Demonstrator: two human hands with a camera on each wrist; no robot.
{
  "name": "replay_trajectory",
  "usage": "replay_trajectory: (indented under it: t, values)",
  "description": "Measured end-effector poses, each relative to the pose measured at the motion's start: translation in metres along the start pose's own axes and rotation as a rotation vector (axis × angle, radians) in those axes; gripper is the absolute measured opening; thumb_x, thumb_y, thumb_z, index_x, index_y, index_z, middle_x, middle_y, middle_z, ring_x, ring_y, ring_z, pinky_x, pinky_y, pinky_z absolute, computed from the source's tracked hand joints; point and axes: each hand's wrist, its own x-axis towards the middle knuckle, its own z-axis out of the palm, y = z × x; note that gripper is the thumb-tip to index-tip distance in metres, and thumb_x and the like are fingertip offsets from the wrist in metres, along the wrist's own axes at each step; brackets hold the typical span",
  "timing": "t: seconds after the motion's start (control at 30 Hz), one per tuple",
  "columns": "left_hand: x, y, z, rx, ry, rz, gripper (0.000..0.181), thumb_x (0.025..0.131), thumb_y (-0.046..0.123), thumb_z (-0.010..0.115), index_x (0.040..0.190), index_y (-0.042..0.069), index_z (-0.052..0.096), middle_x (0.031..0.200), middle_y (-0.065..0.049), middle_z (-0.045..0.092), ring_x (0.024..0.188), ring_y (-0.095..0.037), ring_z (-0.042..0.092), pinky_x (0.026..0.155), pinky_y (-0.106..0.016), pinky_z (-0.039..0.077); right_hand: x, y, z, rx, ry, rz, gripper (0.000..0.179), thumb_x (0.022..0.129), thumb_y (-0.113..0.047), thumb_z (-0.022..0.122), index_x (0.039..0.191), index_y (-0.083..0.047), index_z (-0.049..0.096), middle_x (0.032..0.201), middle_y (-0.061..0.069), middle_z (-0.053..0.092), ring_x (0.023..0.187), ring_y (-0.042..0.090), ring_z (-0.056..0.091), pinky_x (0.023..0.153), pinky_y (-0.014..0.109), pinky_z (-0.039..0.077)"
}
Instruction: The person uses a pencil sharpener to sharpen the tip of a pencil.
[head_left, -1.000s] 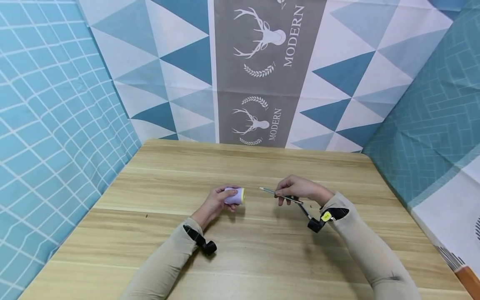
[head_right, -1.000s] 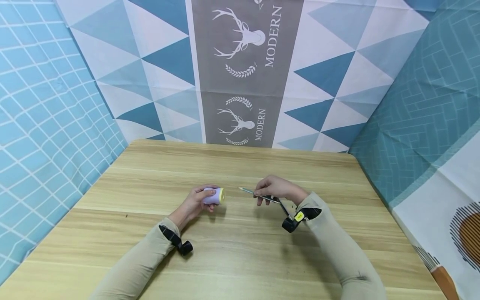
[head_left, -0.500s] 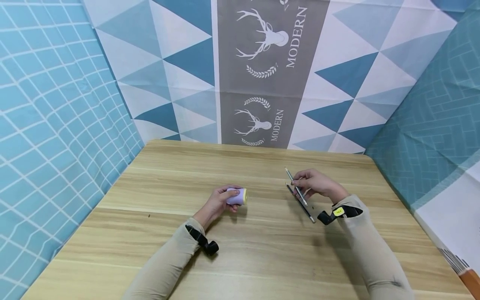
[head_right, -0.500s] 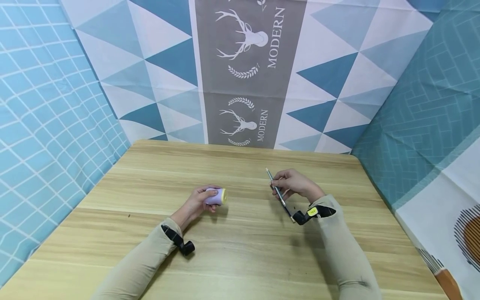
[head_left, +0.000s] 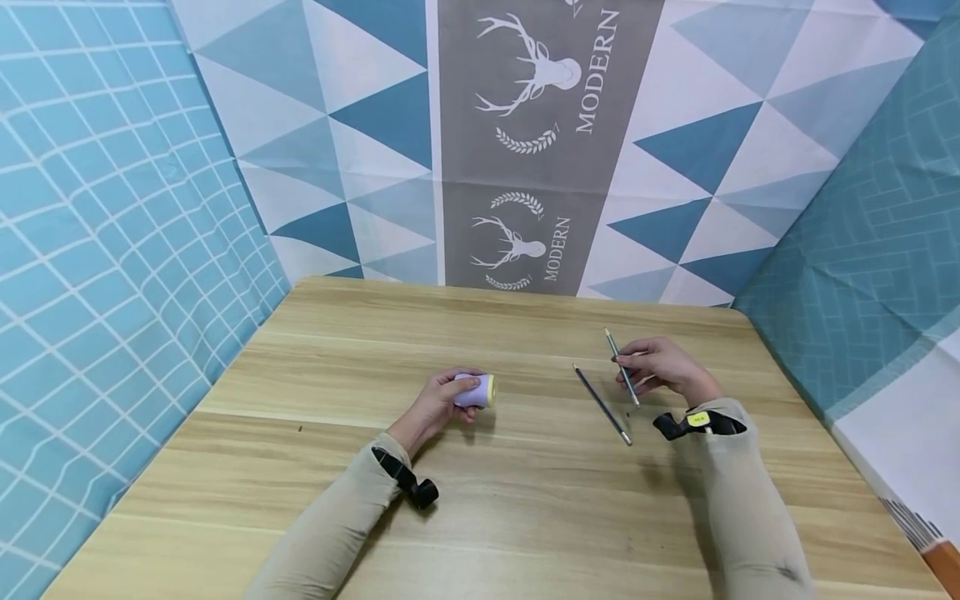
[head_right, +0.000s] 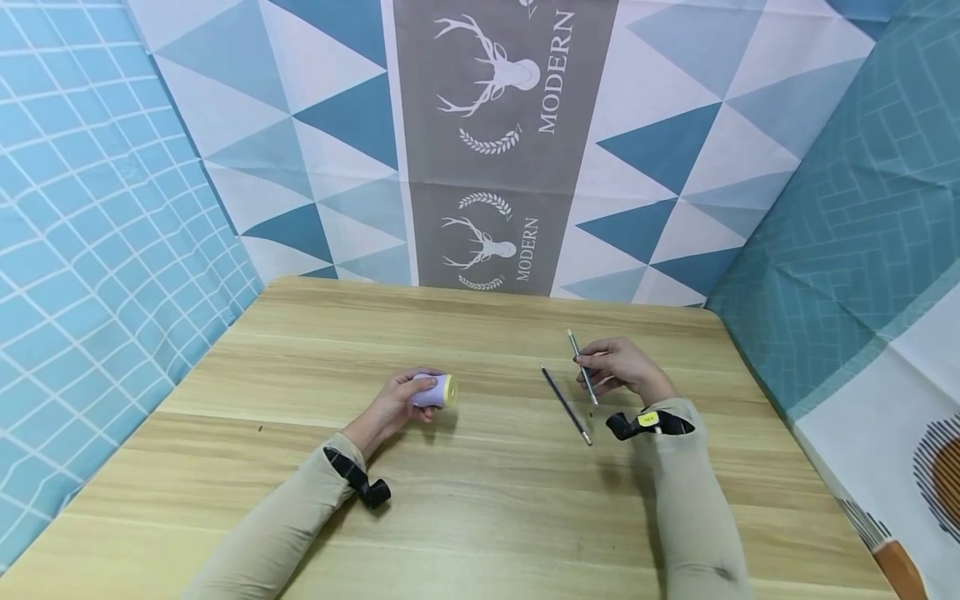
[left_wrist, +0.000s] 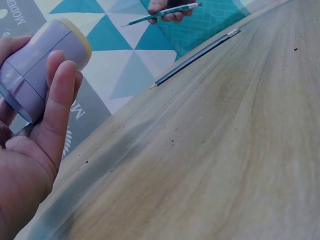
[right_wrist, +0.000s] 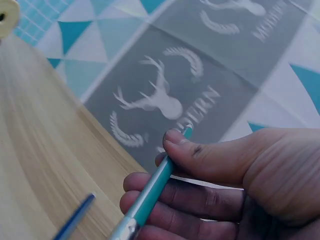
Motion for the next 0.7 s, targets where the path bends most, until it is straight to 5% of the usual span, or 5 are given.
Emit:
replay_trajectory:
  t: [0.23,0.7]
  values:
    - [0.000,-0.001,-0.001,0.002,0.003,0.008,0.021,0.091,0.004,0.057,0.103,0.010,0.073,0.081,-0.016,0.060,0.049,-0.013,0.061,0.046,-0.023,0.056,0.000,0.025,-0.013,0.158,0.059,0.062,0.038,0.102,-0.015,0.058,0.124,0.016,0.055,0.086,0.011,0.074,0.075,0.019,0.073,0.061,0.029,0.062]
    - [-0.001,0.001,-0.001,0.016,0.000,0.002,0.023,0.092,0.005,0.057,0.095,0.020,0.074,0.084,-0.016,0.060,0.049,-0.014,0.061,0.046,-0.022,0.056,-0.003,0.064,-0.014,0.262,0.160,0.128,0.026,0.100,-0.015,0.062,0.112,0.006,0.069,0.082,0.005,0.073,0.070,0.013,0.070,0.065,0.029,0.063]
